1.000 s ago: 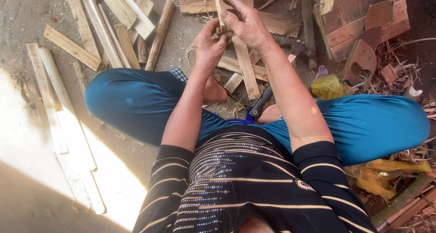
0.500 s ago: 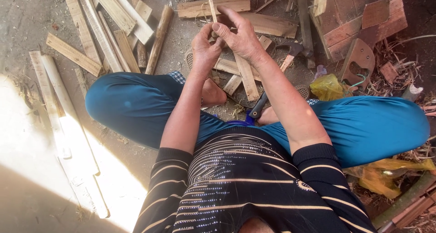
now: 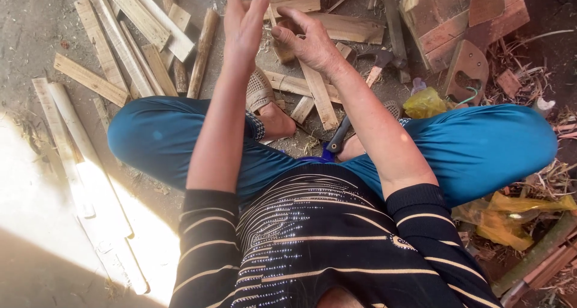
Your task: The person sits on the ground assembling a small wooden stool or frame. They pick up wooden slats, fit pieces together, position nails, and hammer the nails in with a hammer, handling several pieces one at a time.
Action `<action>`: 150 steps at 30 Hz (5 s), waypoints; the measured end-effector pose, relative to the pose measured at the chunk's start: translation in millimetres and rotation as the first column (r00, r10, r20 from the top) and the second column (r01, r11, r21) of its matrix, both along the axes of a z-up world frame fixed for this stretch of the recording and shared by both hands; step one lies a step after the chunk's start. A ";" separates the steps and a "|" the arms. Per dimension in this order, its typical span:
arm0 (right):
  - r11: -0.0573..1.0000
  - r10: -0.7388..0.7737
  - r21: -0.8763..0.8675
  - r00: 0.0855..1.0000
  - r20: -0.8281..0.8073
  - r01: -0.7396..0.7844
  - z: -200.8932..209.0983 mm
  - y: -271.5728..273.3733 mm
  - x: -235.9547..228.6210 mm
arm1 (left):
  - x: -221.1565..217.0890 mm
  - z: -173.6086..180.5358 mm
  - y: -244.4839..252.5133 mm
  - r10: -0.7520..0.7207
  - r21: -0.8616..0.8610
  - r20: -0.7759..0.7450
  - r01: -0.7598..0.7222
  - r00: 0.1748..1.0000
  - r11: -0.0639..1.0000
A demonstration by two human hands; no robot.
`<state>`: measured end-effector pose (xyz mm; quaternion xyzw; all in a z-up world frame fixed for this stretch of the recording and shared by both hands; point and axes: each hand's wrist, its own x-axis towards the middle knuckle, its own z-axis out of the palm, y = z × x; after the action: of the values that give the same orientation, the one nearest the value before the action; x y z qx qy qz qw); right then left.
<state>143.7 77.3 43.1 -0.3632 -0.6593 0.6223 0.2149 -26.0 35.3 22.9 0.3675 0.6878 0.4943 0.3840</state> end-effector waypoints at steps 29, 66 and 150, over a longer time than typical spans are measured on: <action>0.955 -0.043 0.292 0.999 -0.004 0.042 -53.1 -16.5 3.3 | -37.9 -52.3 88.5 -0.544 -0.413 0.081 0.525 0.835 0.744; 0.935 -0.260 0.249 0.966 -0.012 0.254 -70.7 -20.2 14.2 | -64.4 16.0 33.7 -0.712 -0.623 0.056 0.582 0.699 0.522; 0.972 -0.224 0.138 0.920 0.321 0.189 -84.3 -63.9 51.1 | -8.2 -6.4 21.6 -0.442 -0.162 0.637 0.671 0.631 0.724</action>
<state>194.8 13.4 -41.2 -0.5193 -0.6756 0.4903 0.1830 -34.3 56.9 16.5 0.3218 0.4754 0.2865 0.7670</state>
